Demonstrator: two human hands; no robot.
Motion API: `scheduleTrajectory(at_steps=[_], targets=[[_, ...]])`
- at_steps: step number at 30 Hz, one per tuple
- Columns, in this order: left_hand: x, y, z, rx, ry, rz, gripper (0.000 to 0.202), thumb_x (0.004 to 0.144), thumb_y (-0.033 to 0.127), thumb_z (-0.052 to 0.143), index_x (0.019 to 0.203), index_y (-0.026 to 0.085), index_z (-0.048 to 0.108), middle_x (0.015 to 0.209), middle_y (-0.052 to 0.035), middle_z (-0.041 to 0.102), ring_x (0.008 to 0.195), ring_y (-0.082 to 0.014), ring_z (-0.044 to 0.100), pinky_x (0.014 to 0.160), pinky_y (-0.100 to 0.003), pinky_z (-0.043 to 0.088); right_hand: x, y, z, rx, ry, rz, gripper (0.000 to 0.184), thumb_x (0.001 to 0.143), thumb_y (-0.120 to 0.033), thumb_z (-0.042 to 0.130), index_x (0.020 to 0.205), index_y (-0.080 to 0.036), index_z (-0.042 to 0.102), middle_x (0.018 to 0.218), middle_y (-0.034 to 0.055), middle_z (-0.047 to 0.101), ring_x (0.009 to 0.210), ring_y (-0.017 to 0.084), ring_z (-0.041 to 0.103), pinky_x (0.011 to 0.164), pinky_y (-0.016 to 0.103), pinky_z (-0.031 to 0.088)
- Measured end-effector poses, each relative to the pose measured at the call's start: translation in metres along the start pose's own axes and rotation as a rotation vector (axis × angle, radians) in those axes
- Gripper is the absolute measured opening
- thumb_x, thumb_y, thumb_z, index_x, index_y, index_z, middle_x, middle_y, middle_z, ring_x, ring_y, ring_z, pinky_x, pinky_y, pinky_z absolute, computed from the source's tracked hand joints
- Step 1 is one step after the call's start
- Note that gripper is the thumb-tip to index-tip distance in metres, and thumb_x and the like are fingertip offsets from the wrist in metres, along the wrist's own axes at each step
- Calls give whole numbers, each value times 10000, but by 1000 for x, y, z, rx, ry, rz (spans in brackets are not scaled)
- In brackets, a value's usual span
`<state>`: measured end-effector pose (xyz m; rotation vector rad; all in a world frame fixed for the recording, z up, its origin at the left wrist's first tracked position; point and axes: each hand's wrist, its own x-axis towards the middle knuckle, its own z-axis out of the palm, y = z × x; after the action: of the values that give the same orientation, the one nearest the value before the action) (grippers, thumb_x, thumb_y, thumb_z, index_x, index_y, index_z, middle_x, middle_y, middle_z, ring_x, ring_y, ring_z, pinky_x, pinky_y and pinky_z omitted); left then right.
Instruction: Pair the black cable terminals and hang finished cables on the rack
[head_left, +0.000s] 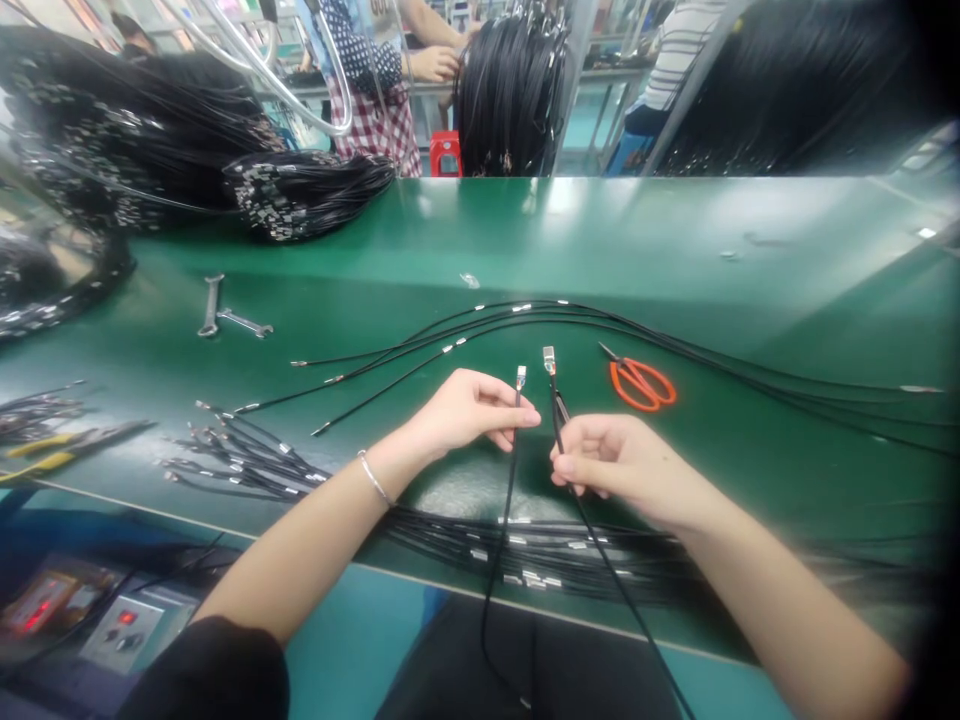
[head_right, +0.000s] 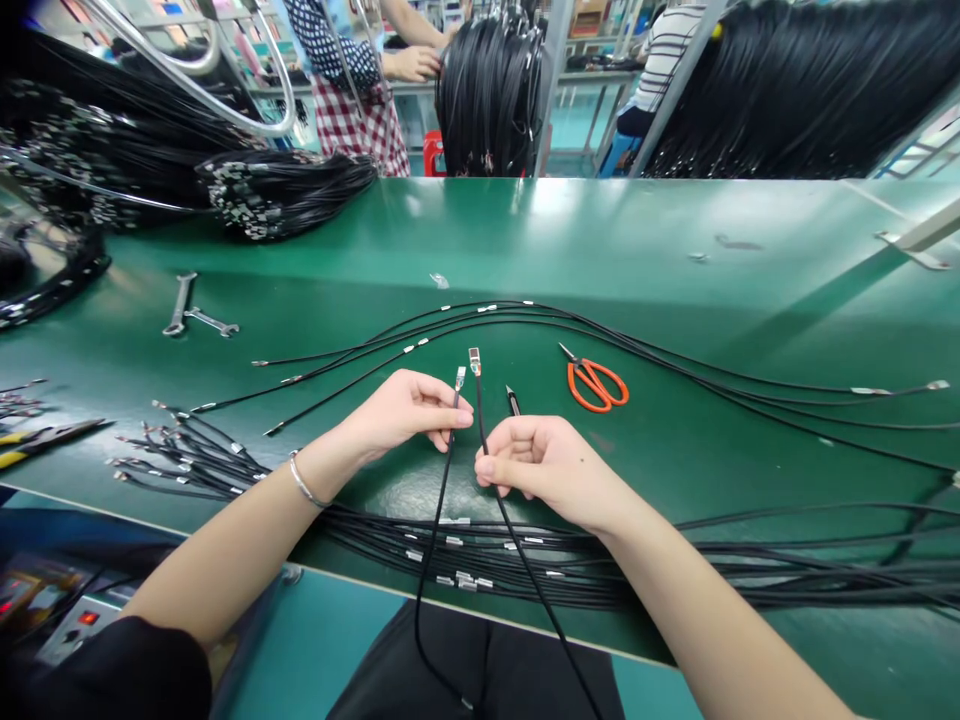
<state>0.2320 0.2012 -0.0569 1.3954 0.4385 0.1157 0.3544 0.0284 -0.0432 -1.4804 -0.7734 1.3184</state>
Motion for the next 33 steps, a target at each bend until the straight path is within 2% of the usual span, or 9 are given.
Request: scheduleTrajectory(at_steps=[4, 7, 11, 13, 15, 20, 25, 33], targets=[[-1, 2, -2, 148, 49, -31, 310, 633, 311, 884, 701, 59, 716, 545, -73, 658, 477, -141, 631, 464, -222, 558, 1, 0, 1, 6, 12, 3, 366, 579, -358, 896, 683, -158, 608, 621, 34, 666, 517, 94, 528, 450, 189, 353], [-2, 3, -4, 161, 51, -43, 241, 675, 253, 854, 690, 60, 710, 555, -79, 662, 488, -136, 634, 456, -205, 545, 1, 1, 1, 0, 16, -6, 354, 589, -351, 894, 679, -156, 612, 620, 34, 667, 519, 93, 536, 455, 188, 370], [-2, 5, -4, 164, 41, 1, 139, 747, 183, 777, 735, 58, 718, 742, -115, 718, 491, -104, 619, 418, -179, 506, 2, 5, 1, -14, 30, -25, 334, 623, -349, 878, 696, -151, 619, 657, 38, 679, 530, 93, 553, 439, 178, 371], [-3, 6, -4, 162, 4, 45, 145, 773, 186, 748, 713, 60, 709, 880, -136, 731, 503, -78, 609, 430, -166, 501, 3, 6, 2, -5, 28, -24, 329, 628, -335, 876, 701, -149, 616, 654, 34, 678, 536, 90, 559, 436, 167, 372], [-4, 7, -5, 160, -43, 98, 184, 793, 223, 739, 702, 66, 708, 932, -134, 728, 536, -63, 603, 454, -148, 494, 4, 7, 3, 4, 22, -9, 335, 617, -320, 883, 699, -147, 608, 624, 27, 666, 533, 89, 558, 435, 161, 378], [-7, 6, -3, 81, -127, 162, 263, 787, 332, 772, 725, 83, 716, 817, -86, 714, 561, -73, 611, 528, -165, 532, 6, 8, 8, -5, -3, 11, 345, 607, -310, 888, 715, -148, 604, 597, 15, 652, 521, 87, 554, 433, 158, 391], [-8, 6, 1, -4, -132, 144, 272, 751, 349, 810, 788, 90, 735, 692, -50, 688, 528, -99, 634, 526, -190, 556, 7, 11, 9, -4, -40, -2, 337, 623, -312, 880, 711, -145, 601, 611, 14, 654, 527, 83, 563, 442, 156, 402], [-10, 7, 3, -39, -139, 115, 229, 758, 308, 804, 809, 92, 747, 702, -61, 705, 523, -110, 648, 512, -192, 563, 8, 15, 8, -32, -57, -37, 337, 675, -365, 847, 715, -146, 594, 629, 19, 656, 533, 88, 570, 449, 168, 397]])
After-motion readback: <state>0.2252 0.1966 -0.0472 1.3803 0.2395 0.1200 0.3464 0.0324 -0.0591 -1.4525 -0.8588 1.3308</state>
